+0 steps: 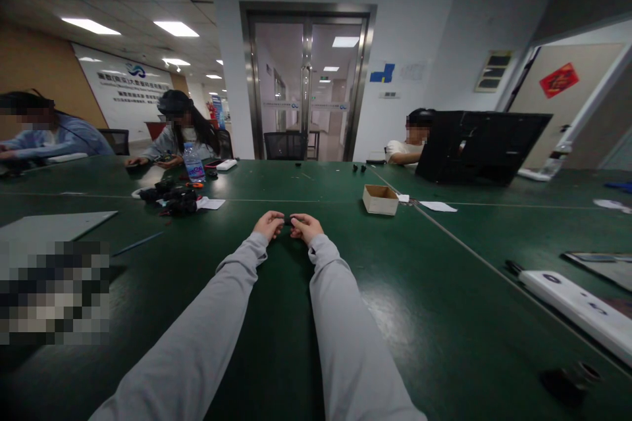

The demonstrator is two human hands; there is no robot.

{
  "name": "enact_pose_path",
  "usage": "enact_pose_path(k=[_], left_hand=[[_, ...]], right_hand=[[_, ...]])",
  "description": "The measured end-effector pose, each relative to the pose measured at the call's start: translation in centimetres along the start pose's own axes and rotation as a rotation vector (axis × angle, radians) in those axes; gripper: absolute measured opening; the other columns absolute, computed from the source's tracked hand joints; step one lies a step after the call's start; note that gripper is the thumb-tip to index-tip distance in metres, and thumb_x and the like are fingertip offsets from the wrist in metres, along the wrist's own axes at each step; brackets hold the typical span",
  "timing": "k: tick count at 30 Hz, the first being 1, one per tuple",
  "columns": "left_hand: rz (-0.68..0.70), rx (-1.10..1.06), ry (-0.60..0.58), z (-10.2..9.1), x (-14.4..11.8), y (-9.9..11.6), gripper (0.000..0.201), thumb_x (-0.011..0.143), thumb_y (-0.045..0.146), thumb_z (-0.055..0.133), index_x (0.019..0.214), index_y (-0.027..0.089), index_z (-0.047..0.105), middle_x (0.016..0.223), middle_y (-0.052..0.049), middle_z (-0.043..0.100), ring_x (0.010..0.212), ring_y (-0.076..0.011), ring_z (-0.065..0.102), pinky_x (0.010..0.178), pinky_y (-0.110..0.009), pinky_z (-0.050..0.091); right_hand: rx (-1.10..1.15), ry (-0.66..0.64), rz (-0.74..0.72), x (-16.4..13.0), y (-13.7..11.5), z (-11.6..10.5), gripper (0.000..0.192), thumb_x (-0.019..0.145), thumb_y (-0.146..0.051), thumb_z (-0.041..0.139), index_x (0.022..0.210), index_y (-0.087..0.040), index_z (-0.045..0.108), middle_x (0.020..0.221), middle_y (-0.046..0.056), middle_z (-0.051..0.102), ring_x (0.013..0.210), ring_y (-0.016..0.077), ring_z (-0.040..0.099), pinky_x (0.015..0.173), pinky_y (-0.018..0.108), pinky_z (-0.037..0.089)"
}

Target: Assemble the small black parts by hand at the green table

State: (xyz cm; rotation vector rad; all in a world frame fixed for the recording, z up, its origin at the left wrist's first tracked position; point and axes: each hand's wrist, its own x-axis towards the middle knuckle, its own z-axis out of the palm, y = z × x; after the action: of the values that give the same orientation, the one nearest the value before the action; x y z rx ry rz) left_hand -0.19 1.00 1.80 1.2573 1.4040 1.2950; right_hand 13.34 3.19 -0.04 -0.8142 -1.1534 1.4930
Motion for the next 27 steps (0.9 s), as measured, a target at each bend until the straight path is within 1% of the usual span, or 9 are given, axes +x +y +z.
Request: enact_pose_path(k=[4, 8, 10, 12, 17, 21, 23, 25, 27], left_hand=[[0.021, 0.011, -0.036, -0.08, 0.14, -0.25, 0.015, 0.079, 0.026, 0.044, 0.085, 0.015, 0.053, 0.049, 0.005, 0.047, 0.034, -0.0046, 0.037, 0.033, -0.015, 0.027], [0.033, -0.001, -0.046, -0.13, 0.22, -0.33, 0.015, 0.074, 0.016, 0.048, 0.087, 0.015, 0.053, 0.056, 0.004, 0.050, 0.038, -0.0043, 0.041, 0.035, -0.015, 0.028], [0.018, 0.001, -0.053, -0.11, 0.19, -0.29, 0.015, 0.076, 0.022, 0.045, 0.087, 0.015, 0.053, 0.055, 0.003, 0.051, 0.036, -0.0050, 0.039, 0.033, -0.016, 0.027], [0.026, 0.011, -0.044, -0.07, 0.14, -0.28, 0.020, 0.079, 0.028, 0.040, 0.087, 0.016, 0.054, 0.049, 0.004, 0.048, 0.032, -0.0053, 0.035, 0.032, -0.017, 0.026], [0.042, 0.024, 0.020, 0.01, 0.16, -0.55, 0.015, 0.073, 0.022, 0.045, 0.085, 0.018, 0.053, 0.054, 0.005, 0.051, 0.034, -0.0049, 0.038, 0.034, -0.016, 0.029], [0.052, 0.064, 0.011, -0.05, 0.24, -0.76, 0.023, 0.079, 0.033, 0.037, 0.082, 0.018, 0.054, 0.042, 0.005, 0.043, 0.030, -0.0063, 0.034, 0.032, -0.016, 0.026], [0.052, 0.050, 0.018, -0.04, 0.21, -0.72, 0.018, 0.077, 0.027, 0.040, 0.084, 0.018, 0.054, 0.043, 0.006, 0.042, 0.032, -0.0058, 0.035, 0.033, -0.015, 0.027], [0.036, 0.013, 0.019, 0.00, 0.16, -0.62, 0.017, 0.072, 0.019, 0.044, 0.087, 0.019, 0.053, 0.049, 0.006, 0.045, 0.035, -0.0052, 0.038, 0.034, -0.015, 0.029], [0.028, -0.008, -0.001, 0.05, 0.14, -0.56, 0.019, 0.072, 0.020, 0.043, 0.088, 0.019, 0.052, 0.051, 0.006, 0.045, 0.035, -0.0053, 0.038, 0.034, -0.015, 0.030]], right_hand=[[-0.007, -0.013, -0.005, 0.10, 0.14, -0.12, 0.024, 0.064, -0.019, 0.068, 0.087, -0.014, 0.060, 0.048, -0.002, 0.056, 0.040, 0.0078, 0.051, 0.046, 0.024, 0.051], [0.000, -0.025, -0.018, 0.13, 0.21, -0.14, 0.025, 0.063, -0.021, 0.069, 0.086, -0.015, 0.061, 0.049, -0.002, 0.056, 0.039, 0.0072, 0.050, 0.046, 0.024, 0.051], [0.004, -0.032, -0.011, 0.08, 0.17, -0.08, 0.025, 0.063, -0.021, 0.069, 0.086, -0.015, 0.061, 0.049, -0.002, 0.057, 0.040, 0.0073, 0.050, 0.046, 0.024, 0.051], [0.002, -0.038, -0.008, 0.01, 0.10, -0.01, 0.025, 0.063, -0.021, 0.069, 0.086, -0.015, 0.061, 0.049, -0.002, 0.057, 0.040, 0.0074, 0.051, 0.046, 0.024, 0.051], [-0.006, -0.047, -0.020, -0.05, 0.10, 0.12, 0.027, 0.061, -0.021, 0.069, 0.087, -0.015, 0.061, 0.048, -0.002, 0.057, 0.040, 0.0077, 0.051, 0.046, 0.023, 0.050], [0.015, -0.044, -0.013, 0.01, 0.11, 0.09, 0.028, 0.061, -0.021, 0.069, 0.088, -0.015, 0.061, 0.049, -0.003, 0.057, 0.040, 0.0075, 0.051, 0.047, 0.023, 0.051], [0.011, -0.038, -0.006, -0.01, 0.07, 0.06, 0.028, 0.062, -0.021, 0.069, 0.087, -0.015, 0.061, 0.049, -0.003, 0.057, 0.040, 0.0072, 0.051, 0.047, 0.024, 0.051], [0.007, -0.037, -0.005, -0.07, 0.02, 0.06, 0.026, 0.062, -0.021, 0.069, 0.087, -0.015, 0.061, 0.049, -0.003, 0.056, 0.040, 0.0071, 0.051, 0.047, 0.024, 0.051], [0.002, -0.034, -0.009, -0.12, -0.02, 0.08, 0.026, 0.063, -0.021, 0.069, 0.086, -0.016, 0.061, 0.049, -0.003, 0.056, 0.040, 0.0073, 0.051, 0.047, 0.024, 0.051]])
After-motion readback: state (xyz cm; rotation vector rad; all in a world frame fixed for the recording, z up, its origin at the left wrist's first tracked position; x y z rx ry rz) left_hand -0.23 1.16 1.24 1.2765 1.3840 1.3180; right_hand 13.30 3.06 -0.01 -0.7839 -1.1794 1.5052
